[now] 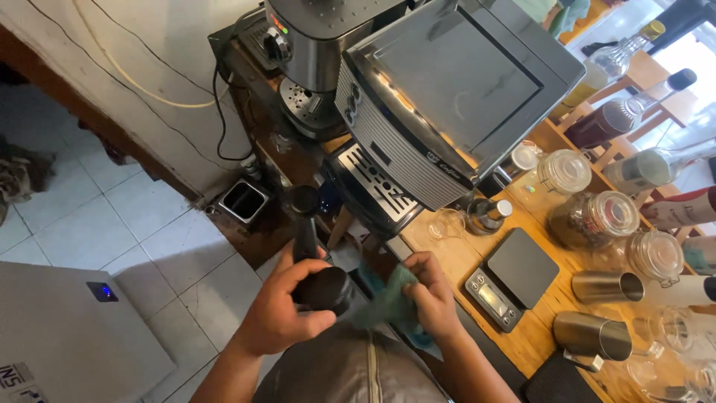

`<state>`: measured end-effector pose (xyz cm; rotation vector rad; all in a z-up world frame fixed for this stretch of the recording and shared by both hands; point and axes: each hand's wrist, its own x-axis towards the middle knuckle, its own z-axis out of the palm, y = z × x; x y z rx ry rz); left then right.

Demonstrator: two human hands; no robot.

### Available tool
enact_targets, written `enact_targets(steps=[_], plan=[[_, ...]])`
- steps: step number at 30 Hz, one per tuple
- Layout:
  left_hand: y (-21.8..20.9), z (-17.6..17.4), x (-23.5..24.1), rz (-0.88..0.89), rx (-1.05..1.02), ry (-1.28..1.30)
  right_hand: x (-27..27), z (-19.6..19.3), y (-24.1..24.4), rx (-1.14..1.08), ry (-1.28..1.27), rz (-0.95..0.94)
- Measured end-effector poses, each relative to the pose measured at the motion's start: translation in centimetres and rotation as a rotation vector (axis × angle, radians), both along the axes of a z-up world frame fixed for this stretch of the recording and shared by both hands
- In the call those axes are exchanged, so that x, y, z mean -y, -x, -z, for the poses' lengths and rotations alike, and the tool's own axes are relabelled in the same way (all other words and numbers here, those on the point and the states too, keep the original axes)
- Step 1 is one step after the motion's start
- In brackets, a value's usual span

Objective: Cleaning the top surface of an espresso machine and a portafilter using a cloth.

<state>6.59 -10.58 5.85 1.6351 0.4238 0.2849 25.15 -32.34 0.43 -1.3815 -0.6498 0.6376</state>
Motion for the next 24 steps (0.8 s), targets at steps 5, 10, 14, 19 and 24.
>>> enact_targets(steps=[5,10,14,19,24], plan=[[-2.6,0.3,1.2,0.063,-0.089,-0.092,0.1,-4.4,1.8,0.326,0.092,-0.201],[-4.2,1.2,2.2,0.112,-0.115,-0.173,0.2,-4.3,2.2,0.361,0.257,-0.162],[-4.4,2.9,2.7,0.186,0.049,-0.354,-0.2,-5.3,1.7,0.333,0.292,-0.208],[-4.9,3.4,3.0,0.119,0.315,-0.647,-0.6,-6.6,1.6,0.384,0.426,-0.204],[-5.0,1.8,2.9,0.076,0.359,-0.654,0.2,-6.9,0.2,0.21,0.271,-0.294]])
